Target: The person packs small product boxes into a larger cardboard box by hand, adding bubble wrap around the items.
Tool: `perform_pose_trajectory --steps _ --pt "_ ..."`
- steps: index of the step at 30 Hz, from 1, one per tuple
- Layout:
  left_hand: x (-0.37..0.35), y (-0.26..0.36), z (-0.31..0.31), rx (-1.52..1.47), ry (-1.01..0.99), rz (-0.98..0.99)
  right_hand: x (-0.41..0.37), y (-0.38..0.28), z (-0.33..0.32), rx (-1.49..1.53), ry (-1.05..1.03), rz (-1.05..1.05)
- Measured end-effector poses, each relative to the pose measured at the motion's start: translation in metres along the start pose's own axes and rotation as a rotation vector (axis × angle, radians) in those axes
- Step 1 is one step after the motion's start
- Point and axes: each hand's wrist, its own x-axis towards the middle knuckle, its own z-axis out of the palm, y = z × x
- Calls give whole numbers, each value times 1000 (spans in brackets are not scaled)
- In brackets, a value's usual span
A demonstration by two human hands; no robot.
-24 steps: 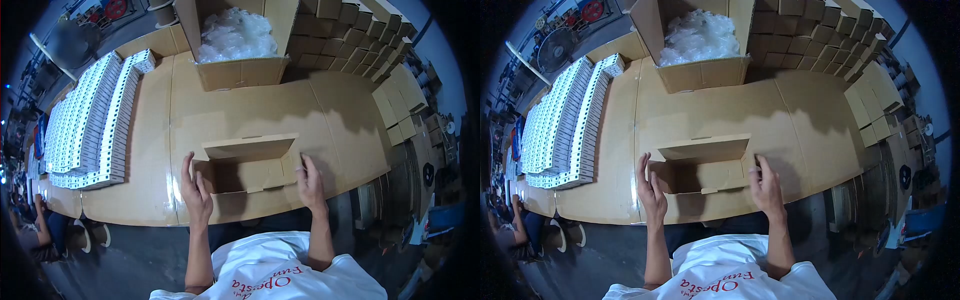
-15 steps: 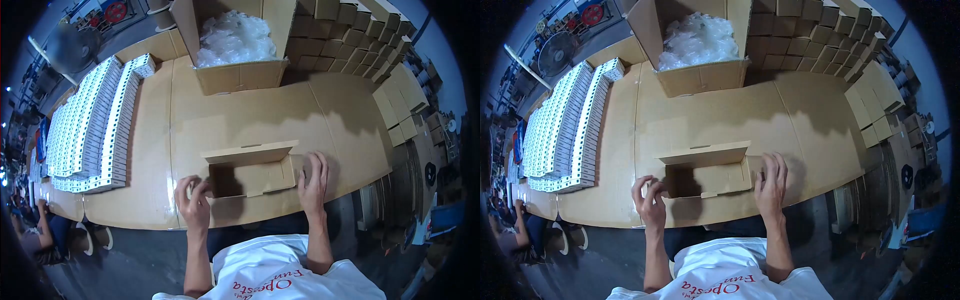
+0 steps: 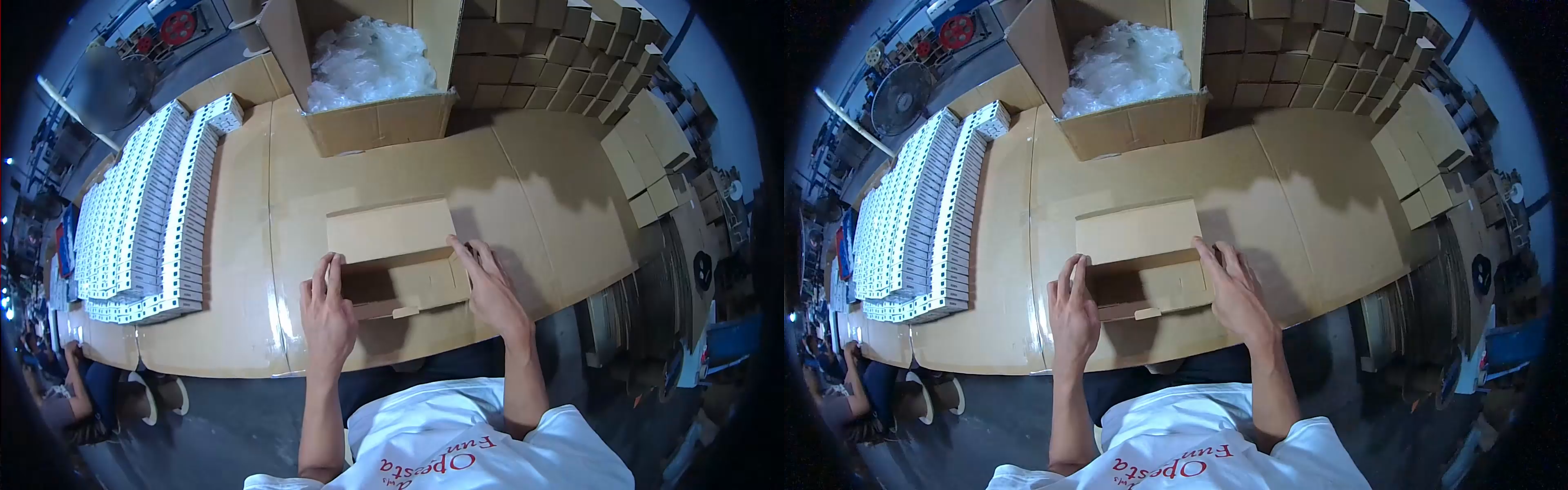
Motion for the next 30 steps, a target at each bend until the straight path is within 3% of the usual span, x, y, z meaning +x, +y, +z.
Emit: perform_pose_trajectory --steps 4,8,12,15,20,28,30 --pt "-12 15 -16 -68 202 -47 -7 5 -2 152 184 -93" --pt "-38 13 -23 45 150 67 -29 8 4 183 335 -47" --pt "-46 15 -2 -24 53 197 -42 -17 -5 -234 265 -88" --pt "-36 28 8 -122 24 184 -40 -31 -2 -243 180 -106" --pt "-24 38 21 -180 113 237 -34 -19 16 -72 226 -108" --pt "-57 22 39 -187 178 324 -32 -12 18 -54 211 -122" --pt "-58 25 28 -190 287 274 -31 -14 15 -17 257 -103"
